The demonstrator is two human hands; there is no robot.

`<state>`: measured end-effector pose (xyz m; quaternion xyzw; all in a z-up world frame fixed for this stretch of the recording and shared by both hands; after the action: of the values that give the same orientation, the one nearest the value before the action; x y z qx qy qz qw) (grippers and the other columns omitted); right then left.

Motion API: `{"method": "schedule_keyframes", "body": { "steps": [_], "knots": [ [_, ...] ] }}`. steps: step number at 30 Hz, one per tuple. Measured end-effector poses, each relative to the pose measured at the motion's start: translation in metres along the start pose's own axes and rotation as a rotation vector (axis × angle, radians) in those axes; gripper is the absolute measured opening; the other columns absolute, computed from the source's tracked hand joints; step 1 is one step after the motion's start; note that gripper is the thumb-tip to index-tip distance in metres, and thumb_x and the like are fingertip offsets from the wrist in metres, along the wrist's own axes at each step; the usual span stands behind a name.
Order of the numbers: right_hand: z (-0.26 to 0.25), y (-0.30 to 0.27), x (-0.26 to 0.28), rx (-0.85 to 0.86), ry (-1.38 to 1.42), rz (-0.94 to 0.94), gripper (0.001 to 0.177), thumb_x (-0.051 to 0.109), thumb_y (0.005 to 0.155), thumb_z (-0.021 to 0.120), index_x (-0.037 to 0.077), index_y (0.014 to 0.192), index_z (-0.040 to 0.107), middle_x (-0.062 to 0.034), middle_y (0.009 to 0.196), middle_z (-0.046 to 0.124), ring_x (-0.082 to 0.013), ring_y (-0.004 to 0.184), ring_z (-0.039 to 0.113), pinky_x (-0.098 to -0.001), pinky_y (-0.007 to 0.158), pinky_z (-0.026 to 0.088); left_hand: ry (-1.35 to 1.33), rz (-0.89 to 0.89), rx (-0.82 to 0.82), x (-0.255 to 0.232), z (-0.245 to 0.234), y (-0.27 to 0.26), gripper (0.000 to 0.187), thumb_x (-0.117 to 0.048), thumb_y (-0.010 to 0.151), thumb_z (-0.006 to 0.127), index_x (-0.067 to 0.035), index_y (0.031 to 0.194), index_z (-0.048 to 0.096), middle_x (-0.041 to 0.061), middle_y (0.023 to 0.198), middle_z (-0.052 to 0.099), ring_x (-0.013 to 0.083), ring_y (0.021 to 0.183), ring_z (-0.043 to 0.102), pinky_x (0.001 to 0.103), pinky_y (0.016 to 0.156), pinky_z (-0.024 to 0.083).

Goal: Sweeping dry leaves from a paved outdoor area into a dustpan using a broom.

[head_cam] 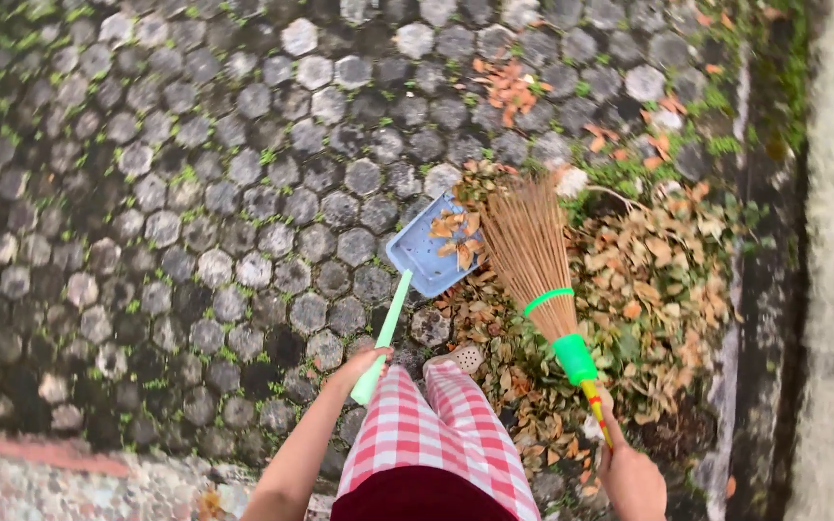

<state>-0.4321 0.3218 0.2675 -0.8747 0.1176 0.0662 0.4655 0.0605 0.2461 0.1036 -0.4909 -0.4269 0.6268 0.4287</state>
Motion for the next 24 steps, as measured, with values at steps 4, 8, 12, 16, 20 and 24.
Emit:
{"method": "schedule_keyframes", "body": {
  "steps": [4, 8, 12, 16, 20, 24],
  "knots": [
    [0.011, 0.019, 0.006, -0.142, -0.330, -0.166, 0.083, 0.043, 0.102, 0.037, 0.032, 0.166, -0.014, 0.0076, 0.046, 0.051, -0.0115, 0.036, 0.039, -0.0249, 0.037, 0.037, -0.100, 0.085, 0.014, 0.044, -0.018, 0.002, 0.029, -0.016, 0.100, 0.061, -0.002, 0.124, 0.053, 0.004, 0.080, 0.058, 0.0125, 0.056, 0.056, 0.025, 0.051, 0.053],
    [0.000, -0.004, 0.032, -0.143, -0.318, -0.200, 0.081, 0.041, 0.101, 0.042, 0.043, 0.164, -0.008, 0.0074, 0.054, 0.061, -0.0107, 0.044, 0.056, -0.0253, 0.043, 0.048, -0.457, 0.089, 0.019, 0.108, -0.032, -0.001, 0.011, -0.014, 0.099, 0.064, -0.006, 0.094, 0.059, 0.004, 0.067, 0.056, 0.0141, 0.049, 0.051, 0.027, 0.046, 0.045],
    [0.003, 0.009, 0.059, -0.180, -0.495, -0.274, 0.082, 0.043, 0.100, 0.046, 0.045, 0.164, -0.006, 0.0089, 0.056, 0.065, -0.0093, 0.045, 0.061, -0.0254, 0.044, 0.052, -0.657, 0.227, -0.004, 0.160, -0.039, -0.011, 0.027, -0.011, 0.097, 0.064, 0.001, 0.120, 0.057, 0.004, 0.071, 0.059, 0.0100, 0.051, 0.050, 0.023, 0.044, 0.044],
    [-0.014, -0.044, 0.088, -0.095, -0.545, -0.420, 0.081, 0.034, 0.102, 0.042, 0.043, 0.164, -0.008, 0.0037, 0.057, 0.066, -0.0154, 0.048, 0.060, -0.0311, 0.046, 0.049, -0.832, 0.205, -0.076, 0.245, -0.050, -0.018, 0.016, -0.012, 0.097, 0.066, 0.000, 0.107, 0.061, 0.004, 0.069, 0.057, 0.0134, 0.047, 0.051, 0.029, 0.044, 0.045],
    [-0.002, -0.054, 0.101, -0.140, -0.620, -0.566, 0.077, 0.030, 0.103, 0.041, 0.037, 0.165, -0.004, 0.0065, 0.051, 0.061, -0.0118, 0.041, 0.051, -0.0291, 0.041, 0.045, -0.864, 0.326, -0.078, 0.288, -0.057, -0.037, 0.012, -0.021, 0.099, 0.063, -0.010, 0.093, 0.060, 0.000, 0.070, 0.058, 0.0107, 0.051, 0.051, 0.025, 0.048, 0.046],
    [0.016, -0.096, 0.095, -0.170, -0.647, -0.641, 0.079, 0.035, 0.101, 0.044, 0.038, 0.164, -0.003, 0.0052, 0.053, 0.063, -0.0136, 0.043, 0.056, -0.0307, 0.043, 0.049, -0.946, 0.244, -0.228, 0.352, -0.062, -0.045, 0.013, -0.019, 0.096, 0.067, -0.006, 0.094, 0.065, 0.003, 0.069, 0.061, 0.0136, 0.052, 0.056, 0.026, 0.049, 0.047]
  ]
}}
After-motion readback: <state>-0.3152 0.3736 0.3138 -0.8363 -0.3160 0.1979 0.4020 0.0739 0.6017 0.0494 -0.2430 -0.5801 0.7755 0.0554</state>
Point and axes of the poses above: each hand's wrist, its own y-axis towards the middle knuckle, its own z-axis out of the palm, x = y × z, the point moved 3 cm from there along y, towards the middle knuckle
